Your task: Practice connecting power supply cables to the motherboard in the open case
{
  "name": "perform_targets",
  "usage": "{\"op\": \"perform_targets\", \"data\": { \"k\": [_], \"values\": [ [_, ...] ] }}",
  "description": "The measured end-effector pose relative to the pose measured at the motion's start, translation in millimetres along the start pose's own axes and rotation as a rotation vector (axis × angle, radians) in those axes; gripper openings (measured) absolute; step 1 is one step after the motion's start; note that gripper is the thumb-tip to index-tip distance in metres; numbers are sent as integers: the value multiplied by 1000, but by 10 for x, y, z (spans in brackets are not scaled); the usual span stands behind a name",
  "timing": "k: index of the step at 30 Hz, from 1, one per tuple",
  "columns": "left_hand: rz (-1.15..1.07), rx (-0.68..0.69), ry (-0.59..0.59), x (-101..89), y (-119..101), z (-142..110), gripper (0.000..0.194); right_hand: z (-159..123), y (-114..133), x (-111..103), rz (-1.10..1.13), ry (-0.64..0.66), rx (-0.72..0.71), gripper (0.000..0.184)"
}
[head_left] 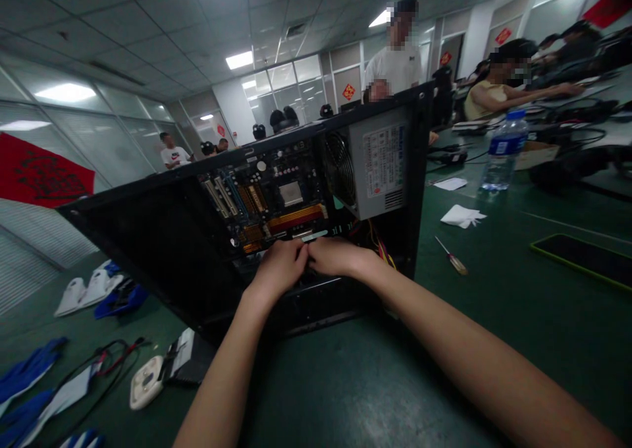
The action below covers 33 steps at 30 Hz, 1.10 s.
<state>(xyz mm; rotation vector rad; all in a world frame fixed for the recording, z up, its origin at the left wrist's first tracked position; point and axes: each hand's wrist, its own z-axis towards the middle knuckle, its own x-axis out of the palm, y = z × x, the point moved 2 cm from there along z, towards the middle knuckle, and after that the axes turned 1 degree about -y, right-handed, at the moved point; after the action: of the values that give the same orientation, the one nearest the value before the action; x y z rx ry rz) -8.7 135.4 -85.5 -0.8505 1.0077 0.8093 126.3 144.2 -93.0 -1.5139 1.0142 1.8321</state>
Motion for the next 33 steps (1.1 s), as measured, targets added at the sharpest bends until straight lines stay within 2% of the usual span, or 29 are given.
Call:
{"op": "perform_targets", "data": {
  "k": [4, 6, 11, 15, 20, 25, 27, 29, 31, 33],
  "values": [
    [-80, 23, -178, -39, 30, 36, 30, 17, 45, -52, 51, -225, 53, 35],
    [-190, 19, -271, -107, 20, 47, 28, 15, 67, -102, 91, -332, 84, 37],
    [-666, 82, -315, -443, -114, -39, 25, -19, 71, -209, 291, -662, 52, 37],
    [-648, 89, -407, -751, -206, -194, 23, -20, 44, -243, 514, -923, -48, 46],
    [-503, 95, -475, -920, -152, -295, 27, -62, 79, -273, 787, -1156, -19, 52],
    [-670, 166, -423, -1013, -122, -358, 26, -262, 237, -432, 815, -1224, -152, 54],
    [-717, 212, -388, -1067, -182, -413, 26, -345, 266, -519, 916, -1251, -168, 55],
    [-673, 244, -332, -1127, -261, -477, 23, -400, 275, -591, 1044, -1239, -158, 55],
    [-591, 258, -233, -1180, -318, -532, 22, -424, 277, -635, 1129, -1189, -155, 55],
    [-512, 257, -58, -1207, -324, -564, 23, -429, 276, -651, 1173, -1148, -165, 55]
  ]
}}
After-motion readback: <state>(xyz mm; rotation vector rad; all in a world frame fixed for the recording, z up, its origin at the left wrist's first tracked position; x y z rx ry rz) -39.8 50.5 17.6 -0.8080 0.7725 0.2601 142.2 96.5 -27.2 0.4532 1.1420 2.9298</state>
